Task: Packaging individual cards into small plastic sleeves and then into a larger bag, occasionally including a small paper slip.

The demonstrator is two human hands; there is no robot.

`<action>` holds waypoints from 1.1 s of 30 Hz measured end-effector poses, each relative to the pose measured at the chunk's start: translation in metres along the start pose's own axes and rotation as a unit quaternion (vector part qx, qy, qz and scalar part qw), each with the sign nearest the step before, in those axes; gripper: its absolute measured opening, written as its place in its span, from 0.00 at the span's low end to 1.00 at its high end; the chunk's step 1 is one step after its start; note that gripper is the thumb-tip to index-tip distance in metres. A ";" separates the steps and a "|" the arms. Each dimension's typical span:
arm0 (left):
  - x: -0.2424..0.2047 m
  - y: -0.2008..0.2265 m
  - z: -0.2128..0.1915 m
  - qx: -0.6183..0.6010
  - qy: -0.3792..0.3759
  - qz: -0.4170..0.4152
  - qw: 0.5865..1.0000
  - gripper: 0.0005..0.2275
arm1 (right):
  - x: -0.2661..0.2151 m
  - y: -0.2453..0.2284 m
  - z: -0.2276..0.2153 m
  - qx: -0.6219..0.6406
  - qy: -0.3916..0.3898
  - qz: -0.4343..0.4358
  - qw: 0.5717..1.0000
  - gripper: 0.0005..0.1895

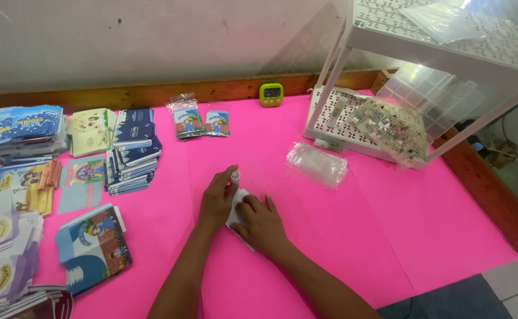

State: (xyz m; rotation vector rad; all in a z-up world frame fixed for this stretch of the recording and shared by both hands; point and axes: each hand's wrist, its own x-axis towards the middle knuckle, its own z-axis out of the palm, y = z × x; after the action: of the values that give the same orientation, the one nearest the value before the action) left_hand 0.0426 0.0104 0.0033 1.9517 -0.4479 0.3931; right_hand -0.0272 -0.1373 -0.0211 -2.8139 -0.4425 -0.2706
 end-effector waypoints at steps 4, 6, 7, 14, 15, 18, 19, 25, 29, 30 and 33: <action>0.004 -0.008 0.000 0.030 -0.020 0.010 0.999 0.16 | -0.003 -0.009 -0.017 0.002 -0.040 0.012 0.999 0.30; 0.003 -0.006 -0.004 0.036 -0.019 0.008 0.999 0.16 | -0.003 -0.011 -0.017 -0.015 -0.032 0.010 0.999 0.30; 0.002 -0.004 -0.008 0.038 -0.018 0.011 0.999 0.16 | -0.003 -0.010 -0.015 -0.015 -0.029 0.009 0.999 0.30; -0.019 0.004 -0.028 0.009 -0.042 -0.035 0.998 0.16 | -0.004 -0.008 -0.009 -0.026 -0.030 0.014 0.999 0.31; -0.021 0.005 -0.029 0.007 -0.038 -0.037 0.999 0.16 | -0.004 -0.007 -0.009 -0.030 -0.036 0.016 0.999 0.31; -0.026 0.010 -0.034 0.018 -0.029 -0.031 0.999 0.16 | -0.004 -0.012 -0.029 -0.010 -0.072 0.025 0.997 0.36; -0.027 0.009 -0.035 0.017 -0.029 -0.033 0.999 0.16 | -0.005 -0.013 -0.033 -0.010 -0.074 0.024 0.997 0.36; -0.042 -0.002 -0.042 0.029 -0.016 -0.029 0.999 0.17 | -0.005 -0.016 -0.042 0.016 -0.096 0.035 0.995 0.41; -0.049 0.000 -0.046 0.013 -0.019 -0.035 0.999 0.18 | -0.007 -0.016 -0.038 0.019 -0.093 0.040 0.995 0.41; -0.049 0.002 -0.045 0.007 -0.025 -0.036 0.999 0.18 | -0.006 -0.015 -0.038 0.014 -0.093 0.042 0.995 0.41; -0.050 0.022 -0.050 0.030 -0.044 -0.028 0.998 0.18 | -0.005 -0.010 -0.035 0.007 -0.108 0.027 0.994 0.37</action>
State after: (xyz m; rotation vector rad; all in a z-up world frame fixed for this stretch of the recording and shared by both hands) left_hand -0.0156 0.0544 0.0170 2.0412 -0.4418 0.2894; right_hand -0.0397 -0.1401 0.0135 -2.8482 -0.4112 0.0497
